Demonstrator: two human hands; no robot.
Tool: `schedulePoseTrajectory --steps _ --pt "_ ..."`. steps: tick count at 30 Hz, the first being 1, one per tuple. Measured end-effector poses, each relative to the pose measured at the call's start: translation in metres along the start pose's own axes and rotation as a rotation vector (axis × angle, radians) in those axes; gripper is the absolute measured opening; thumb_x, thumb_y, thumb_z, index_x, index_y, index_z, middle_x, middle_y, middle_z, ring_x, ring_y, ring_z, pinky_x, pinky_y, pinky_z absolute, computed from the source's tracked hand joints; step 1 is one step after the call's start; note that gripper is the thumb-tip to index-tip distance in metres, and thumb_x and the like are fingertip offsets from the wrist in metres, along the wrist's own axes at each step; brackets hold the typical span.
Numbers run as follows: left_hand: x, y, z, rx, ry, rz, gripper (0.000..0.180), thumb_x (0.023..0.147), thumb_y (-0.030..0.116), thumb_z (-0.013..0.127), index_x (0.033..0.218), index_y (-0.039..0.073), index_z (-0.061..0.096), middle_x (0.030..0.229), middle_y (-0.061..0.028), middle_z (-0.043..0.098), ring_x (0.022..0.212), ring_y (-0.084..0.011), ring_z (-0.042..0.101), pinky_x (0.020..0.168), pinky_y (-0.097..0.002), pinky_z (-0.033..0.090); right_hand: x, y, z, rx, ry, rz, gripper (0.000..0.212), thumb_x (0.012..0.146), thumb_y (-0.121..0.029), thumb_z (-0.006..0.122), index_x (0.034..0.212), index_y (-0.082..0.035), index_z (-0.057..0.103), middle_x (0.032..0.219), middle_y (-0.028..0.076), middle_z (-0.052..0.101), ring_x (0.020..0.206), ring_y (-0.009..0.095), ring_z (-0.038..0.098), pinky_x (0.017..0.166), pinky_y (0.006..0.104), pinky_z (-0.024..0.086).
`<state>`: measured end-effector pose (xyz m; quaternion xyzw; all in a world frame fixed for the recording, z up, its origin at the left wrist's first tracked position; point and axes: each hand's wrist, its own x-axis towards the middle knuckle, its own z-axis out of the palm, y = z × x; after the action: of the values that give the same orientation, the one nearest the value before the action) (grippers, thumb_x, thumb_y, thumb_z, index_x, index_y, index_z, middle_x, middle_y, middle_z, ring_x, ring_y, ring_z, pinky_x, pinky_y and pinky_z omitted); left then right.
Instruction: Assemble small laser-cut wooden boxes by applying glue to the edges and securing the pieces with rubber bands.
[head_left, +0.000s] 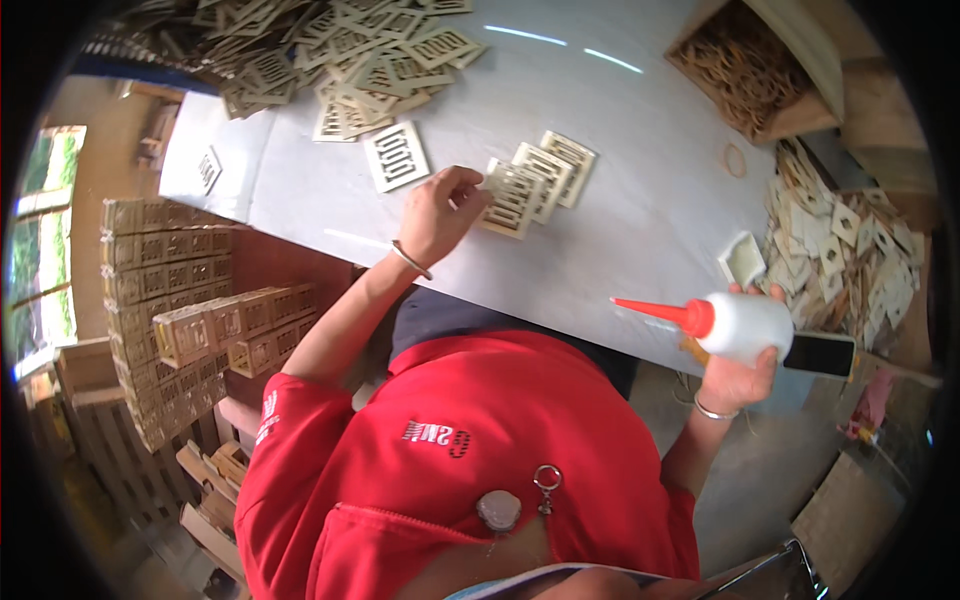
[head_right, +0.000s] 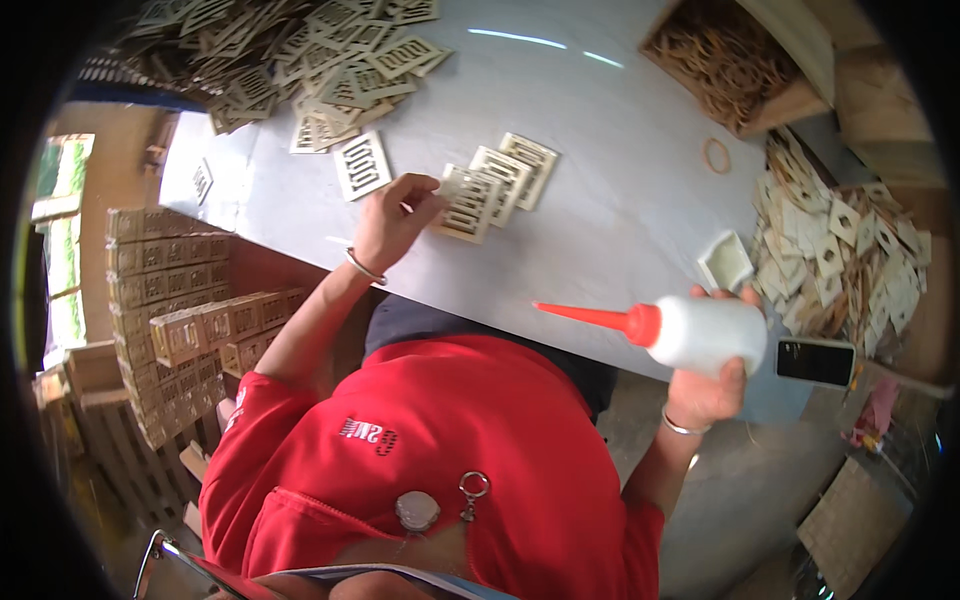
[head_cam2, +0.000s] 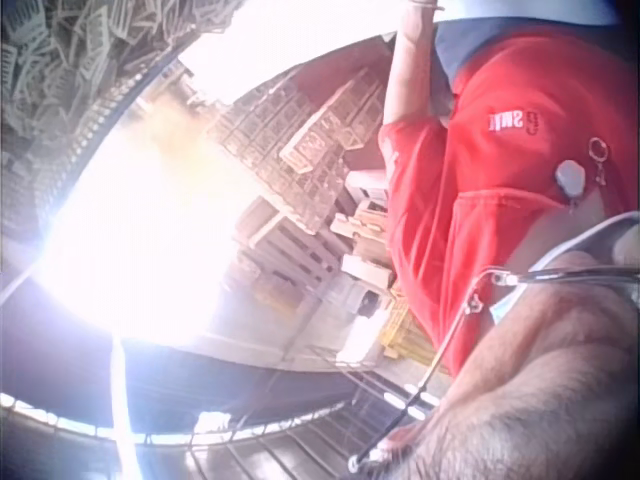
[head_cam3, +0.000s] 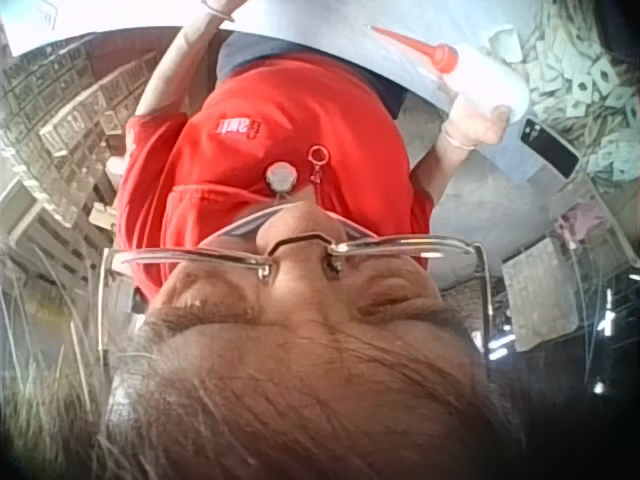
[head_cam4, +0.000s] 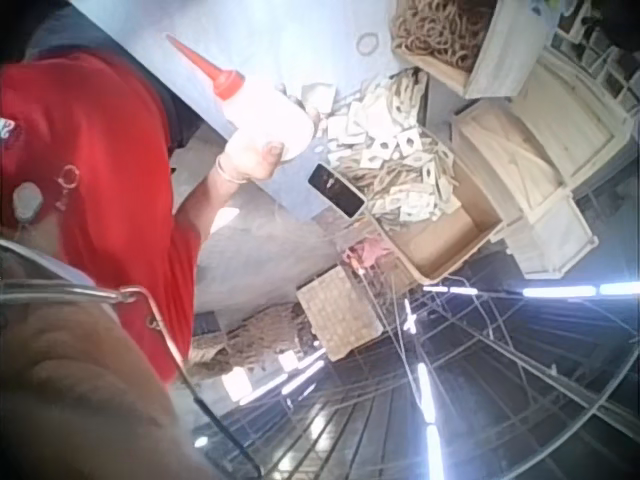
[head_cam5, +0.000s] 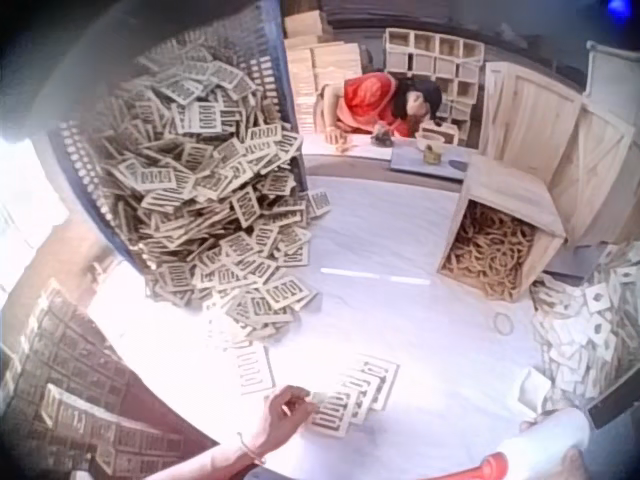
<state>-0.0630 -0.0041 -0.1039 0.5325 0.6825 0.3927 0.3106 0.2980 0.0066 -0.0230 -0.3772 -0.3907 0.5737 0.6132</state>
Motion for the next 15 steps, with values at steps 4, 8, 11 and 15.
schedulePoseTrajectory --steps 4,8,11,15 --pt "0.005 -0.015 -0.029 0.263 0.193 0.032 0.020 0.078 0.016 0.066 0.093 0.004 0.061 0.082 -0.0112 0.059 0.069 -0.0252 0.059 0.065 -0.0352 0.047 0.003 0.001 -0.011 -0.018 0.011 -0.001 0.076 0.075 -0.040 0.061 0.134 0.000 0.034 0.118 0.018 0.049 0.112 0.037 0.049 0.099 0.0471 0.037" --pt "0.014 -0.038 -0.068 0.551 0.361 0.324 0.010 0.078 0.009 0.063 0.086 0.004 0.059 0.086 -0.0123 0.057 0.081 -0.0323 0.055 0.073 -0.0384 0.044 0.007 0.005 -0.013 -0.014 0.038 0.011 0.074 0.077 -0.039 0.059 0.134 0.001 0.033 0.120 0.018 0.048 0.113 0.037 0.049 0.100 0.0467 0.035" --pt "0.015 -0.044 -0.080 0.543 0.294 0.115 0.028 0.080 0.029 0.066 0.087 0.003 0.058 0.088 -0.0135 0.058 0.082 -0.0320 0.057 0.073 -0.0397 0.045 0.008 0.009 -0.013 0.002 0.031 0.022 0.074 0.078 -0.039 0.058 0.135 0.001 0.033 0.120 0.017 0.049 0.113 0.036 0.048 0.100 0.0467 0.035" --pt "0.029 -0.024 -0.069 0.831 0.184 -0.162 0.074 0.070 0.062 0.064 0.097 -0.006 0.053 0.094 -0.0215 0.058 0.089 -0.0343 0.059 0.074 -0.0402 0.049 0.008 0.015 -0.004 0.009 0.017 0.042 0.074 0.078 -0.039 0.058 0.135 0.001 0.033 0.119 0.017 0.049 0.114 0.036 0.048 0.102 0.0466 0.034"
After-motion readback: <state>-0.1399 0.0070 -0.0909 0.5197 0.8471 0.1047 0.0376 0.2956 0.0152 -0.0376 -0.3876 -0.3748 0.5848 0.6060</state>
